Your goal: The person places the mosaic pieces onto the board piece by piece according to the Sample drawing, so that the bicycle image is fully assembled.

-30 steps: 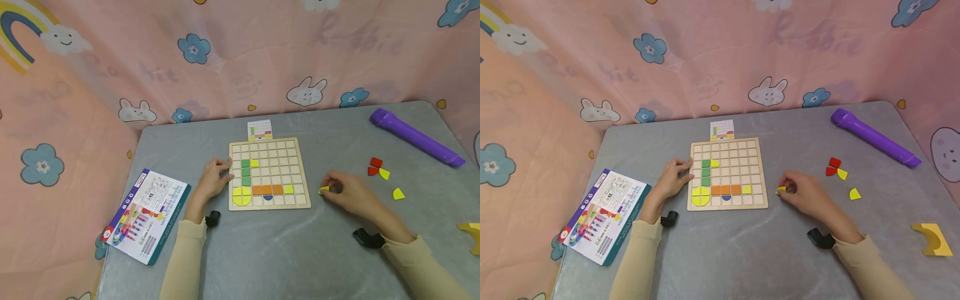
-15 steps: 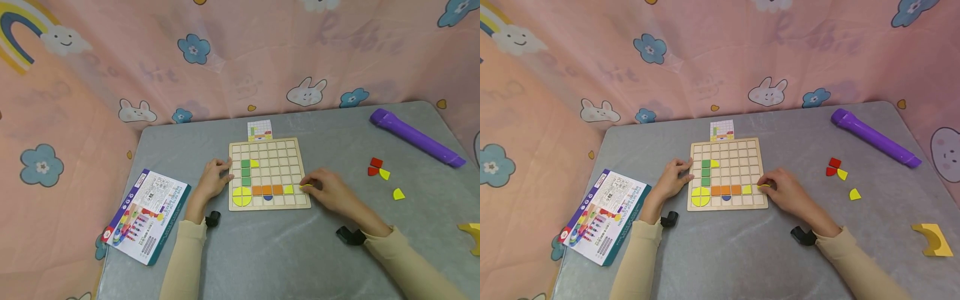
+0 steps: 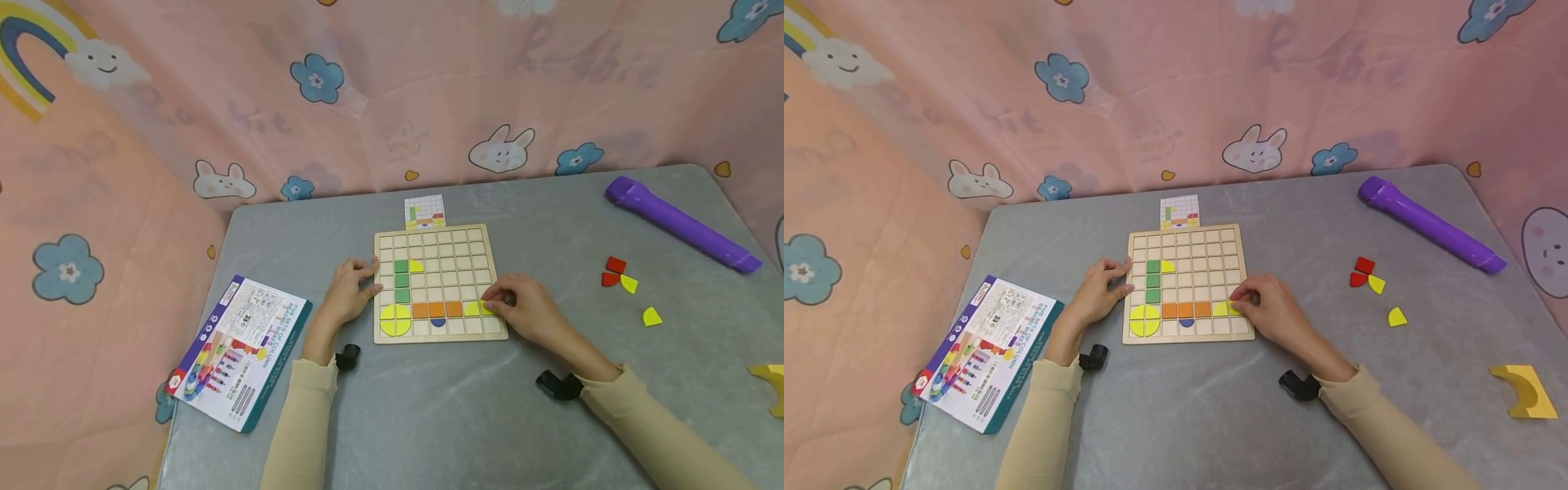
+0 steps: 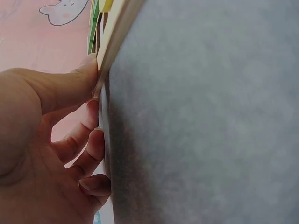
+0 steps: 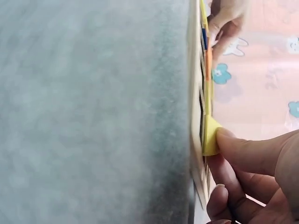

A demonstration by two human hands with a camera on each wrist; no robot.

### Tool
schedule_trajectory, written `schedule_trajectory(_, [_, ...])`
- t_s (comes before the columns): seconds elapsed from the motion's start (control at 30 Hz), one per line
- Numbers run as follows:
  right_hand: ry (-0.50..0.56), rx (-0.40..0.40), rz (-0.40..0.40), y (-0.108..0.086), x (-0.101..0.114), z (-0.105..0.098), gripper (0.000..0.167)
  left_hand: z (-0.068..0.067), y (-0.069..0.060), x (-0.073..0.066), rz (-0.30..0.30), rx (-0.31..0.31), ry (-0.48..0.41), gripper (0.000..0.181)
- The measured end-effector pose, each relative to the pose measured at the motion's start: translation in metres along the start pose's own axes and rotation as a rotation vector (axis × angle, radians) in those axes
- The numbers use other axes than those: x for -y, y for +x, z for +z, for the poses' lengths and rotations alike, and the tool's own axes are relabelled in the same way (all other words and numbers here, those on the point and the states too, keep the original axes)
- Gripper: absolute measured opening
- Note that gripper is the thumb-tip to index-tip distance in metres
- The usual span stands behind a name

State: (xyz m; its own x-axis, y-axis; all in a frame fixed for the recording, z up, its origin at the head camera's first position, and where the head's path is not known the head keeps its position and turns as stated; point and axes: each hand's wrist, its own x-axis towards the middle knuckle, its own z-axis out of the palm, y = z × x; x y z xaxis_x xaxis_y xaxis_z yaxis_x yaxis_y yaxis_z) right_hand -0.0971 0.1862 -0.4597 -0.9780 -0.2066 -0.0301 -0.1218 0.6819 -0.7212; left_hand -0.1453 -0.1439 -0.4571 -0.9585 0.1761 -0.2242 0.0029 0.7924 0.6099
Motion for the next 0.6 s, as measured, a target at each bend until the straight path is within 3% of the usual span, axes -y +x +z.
schedule_trajectory(0.4, [-0.008, -0.011, 0.003, 0.0014, -0.0022, 0.0021, 0.009, -0.0004, -0.0004, -0.0003, -0.006, 0.001, 0.009, 0.058])
schedule_trajectory(0.6, [-0.033, -0.028, 0.009, -0.0038, -0.0099, -0.0068, 0.012, -0.0002, 0.0002, 0.0002, -0.001, -0.006, 0.008, 0.059])
